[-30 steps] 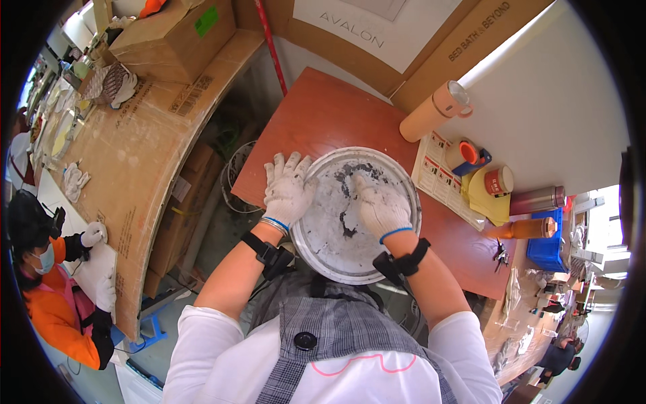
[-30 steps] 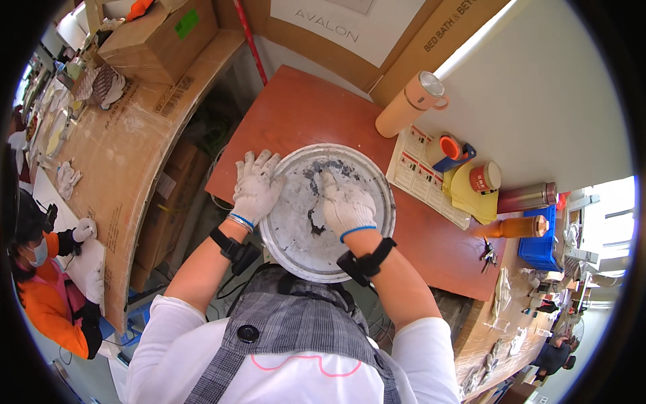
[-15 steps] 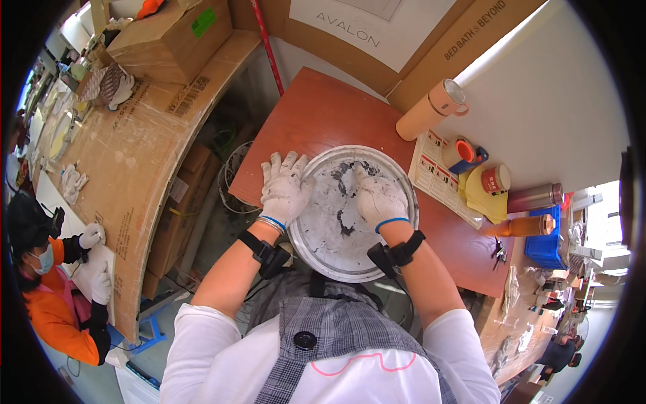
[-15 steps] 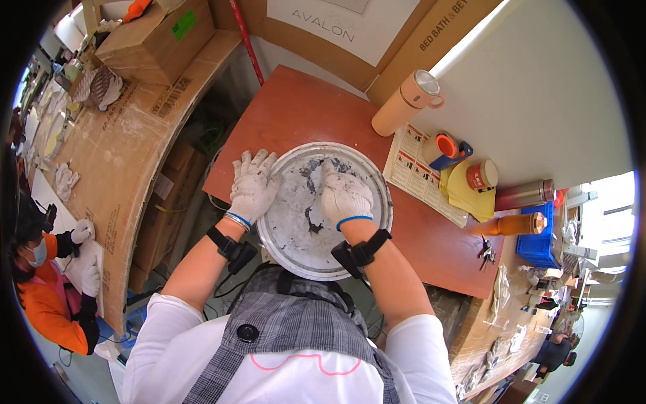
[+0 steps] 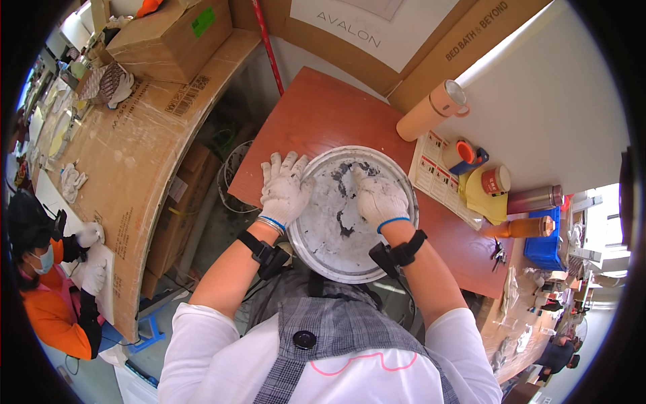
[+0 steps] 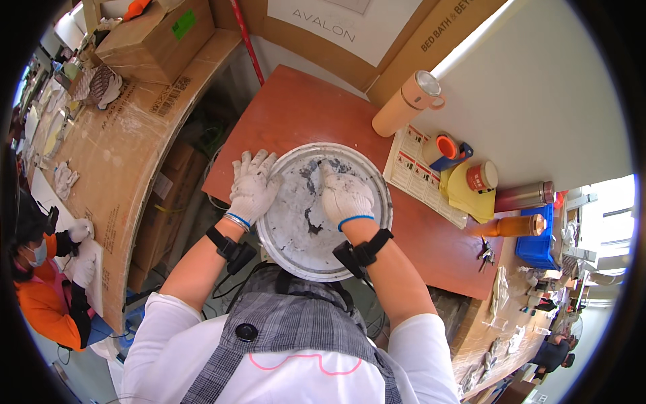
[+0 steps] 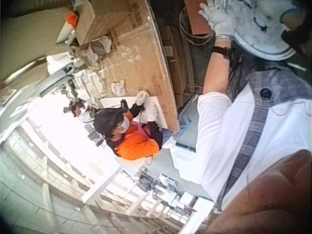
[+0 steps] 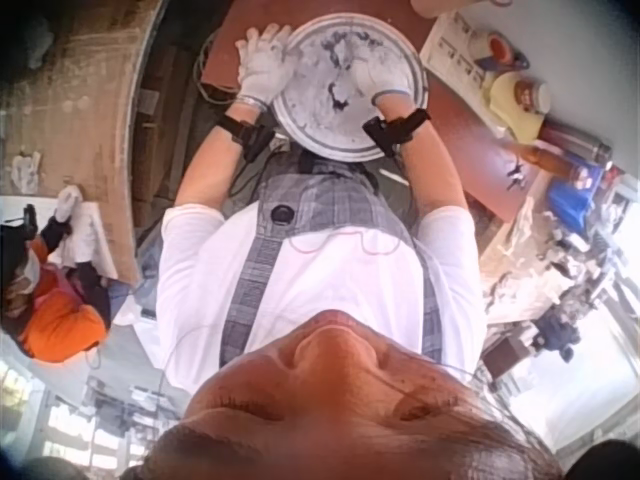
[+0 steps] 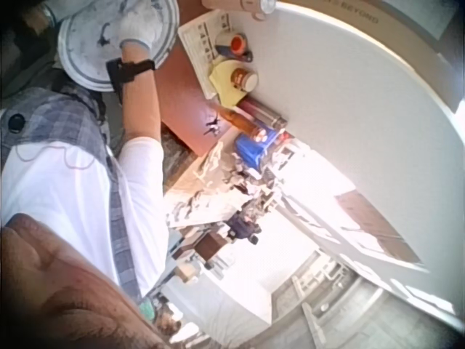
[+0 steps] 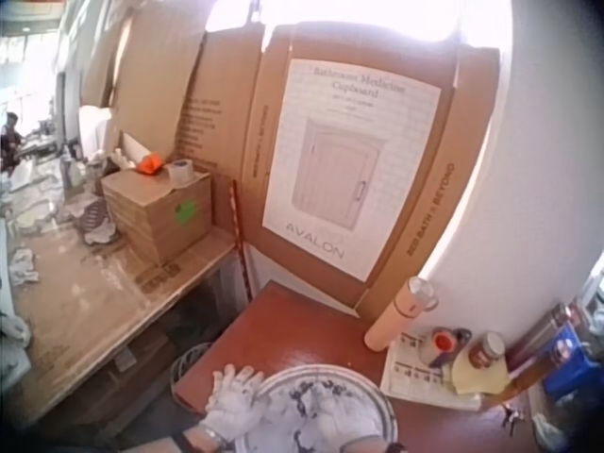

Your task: Applying a substance, likely adhesive or sealant, to the rim of a lid using a scraper tool.

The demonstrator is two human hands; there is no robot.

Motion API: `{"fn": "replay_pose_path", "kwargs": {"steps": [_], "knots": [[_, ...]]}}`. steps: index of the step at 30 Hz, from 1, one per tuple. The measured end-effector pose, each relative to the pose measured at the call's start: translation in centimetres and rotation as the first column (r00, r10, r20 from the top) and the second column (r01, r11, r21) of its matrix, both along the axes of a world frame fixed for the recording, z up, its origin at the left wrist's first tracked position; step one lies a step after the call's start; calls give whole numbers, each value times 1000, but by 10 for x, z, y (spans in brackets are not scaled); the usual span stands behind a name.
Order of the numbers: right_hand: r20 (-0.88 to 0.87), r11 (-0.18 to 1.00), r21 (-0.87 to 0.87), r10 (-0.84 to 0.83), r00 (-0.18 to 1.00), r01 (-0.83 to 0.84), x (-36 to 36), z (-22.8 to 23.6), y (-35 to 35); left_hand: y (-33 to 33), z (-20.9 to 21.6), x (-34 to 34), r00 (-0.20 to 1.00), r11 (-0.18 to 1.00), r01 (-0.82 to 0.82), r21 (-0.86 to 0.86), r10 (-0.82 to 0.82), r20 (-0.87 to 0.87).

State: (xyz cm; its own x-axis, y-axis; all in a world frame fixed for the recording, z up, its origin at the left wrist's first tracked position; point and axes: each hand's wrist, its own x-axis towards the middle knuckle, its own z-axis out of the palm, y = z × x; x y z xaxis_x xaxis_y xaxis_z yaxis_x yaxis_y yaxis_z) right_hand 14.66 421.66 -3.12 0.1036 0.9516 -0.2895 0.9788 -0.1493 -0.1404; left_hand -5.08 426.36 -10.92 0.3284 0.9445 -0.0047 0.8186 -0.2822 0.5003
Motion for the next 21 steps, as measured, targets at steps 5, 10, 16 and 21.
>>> {"fn": "replay_pose_path", "kwargs": {"steps": [5,10,16,21], "knots": [[94,988,137,54,994,-66,9,-23,-13,-2,-1,2,1000,1000,1,-11,-1,-8],[5,999,-4,50,999,-50,7,-4,1,-1,-1,3,1000,1000,-6,6,6,10],[3,996,77,53,999,-53,9,-10,-2,-1,0,2,1000,1000,-5,13,5,-4],[22,992,54,112,993,-113,12,-17,-3,1,4,2,1000,1000,-1,1,1,-14]]}}
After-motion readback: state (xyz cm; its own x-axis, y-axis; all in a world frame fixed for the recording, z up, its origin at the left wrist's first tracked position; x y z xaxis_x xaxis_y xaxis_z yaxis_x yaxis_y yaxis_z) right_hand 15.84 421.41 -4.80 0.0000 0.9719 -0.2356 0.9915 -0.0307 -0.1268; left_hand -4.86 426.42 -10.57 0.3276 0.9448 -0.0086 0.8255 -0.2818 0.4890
